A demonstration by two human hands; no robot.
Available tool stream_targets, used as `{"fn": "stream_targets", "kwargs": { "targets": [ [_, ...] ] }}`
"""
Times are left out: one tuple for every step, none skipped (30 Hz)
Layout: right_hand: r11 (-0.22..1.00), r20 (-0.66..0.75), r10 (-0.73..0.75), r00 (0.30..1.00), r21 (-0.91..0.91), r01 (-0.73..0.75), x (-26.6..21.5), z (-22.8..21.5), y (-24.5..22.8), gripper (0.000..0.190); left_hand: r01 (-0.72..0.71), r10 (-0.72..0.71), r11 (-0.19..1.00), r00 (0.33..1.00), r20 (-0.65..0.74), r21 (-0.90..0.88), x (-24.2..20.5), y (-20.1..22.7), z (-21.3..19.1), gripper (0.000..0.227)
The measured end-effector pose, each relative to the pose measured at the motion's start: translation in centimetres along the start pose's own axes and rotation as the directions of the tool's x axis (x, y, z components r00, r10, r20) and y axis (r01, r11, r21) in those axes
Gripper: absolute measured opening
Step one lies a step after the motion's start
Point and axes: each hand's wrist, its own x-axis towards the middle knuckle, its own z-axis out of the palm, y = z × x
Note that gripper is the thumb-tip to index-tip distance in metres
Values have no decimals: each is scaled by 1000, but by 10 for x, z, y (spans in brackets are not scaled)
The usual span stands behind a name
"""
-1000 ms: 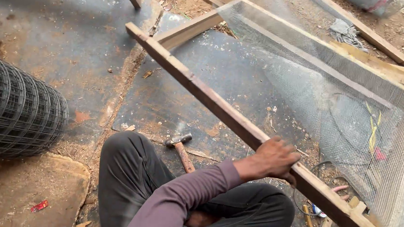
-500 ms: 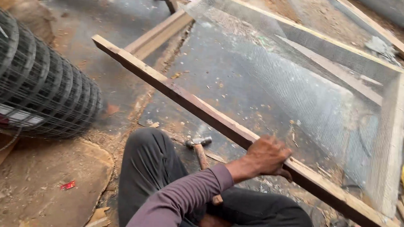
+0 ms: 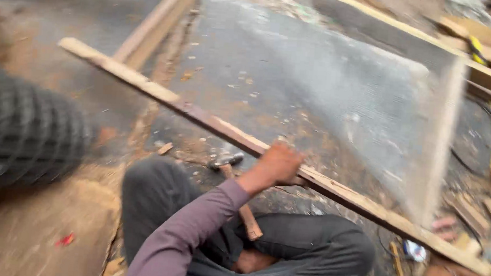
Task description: The person is installing wire mesh onto a wooden frame using a hammer and nails while sitting on the floor of a workshop.
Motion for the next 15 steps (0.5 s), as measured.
{"fn": "stream_targets", "kwargs": {
  "targets": [
    [1000,-54,-3,999,10,4,24,-25,2,40,-46,46,999,999,16,-3,-7,7,-17,57],
    [1000,-108,-8,994,23,10,47,-51,1,40,-16,16,1000,999,30,0,-12,12,-35,66],
    [999,-161,-12,987,35,17,67,-79,0,40,15,-15,1000,999,43,4,-18,17,-53,76],
    [999,-204,-10,979,44,20,78,-100,-1,40,-21,20,1000,998,57,3,-15,18,-55,76],
    [998,-246,-9,969,52,22,86,-124,-2,40,-22,21,1000,999,49,13,-12,19,-56,82],
    [998,-277,-2,961,61,20,92,-141,3,40,-12,11,1000,999,39,27,-12,16,-59,88],
    [997,-308,5,951,70,17,98,-158,11,40,-36,35,999,998,51,30,-10,17,-60,88],
    [997,-334,6,943,77,21,107,-174,15,40,-33,33,998,999,19,55,-7,18,-59,88],
    [996,-359,7,933,84,25,114,-193,20,40,-30,31,996,999,-14,80,-5,19,-59,89],
    [996,-370,7,929,84,26,130,-209,34,40,-35,36,997,999,-12,75,1,22,-57,89],
    [996,-381,7,925,85,27,144,-223,50,40,-7,2,997,998,62,82,6,24,-56,90],
    [996,-386,10,922,81,23,156,-231,71,40,28,-40,995,990,137,92,8,25,-54,91],
    [997,-386,9,923,74,21,77,-145,3,40,31,-44,996,989,142,88,11,22,-37,91],
    [898,-165,-437,884,-131,419,8,-157,-2,33,11,-20,996,995,99,86,19,15,-23,85],
    [608,128,-759,639,-213,765,-71,-191,-12,28,-9,5,996,998,55,86,26,8,-10,81]
  ]
}}
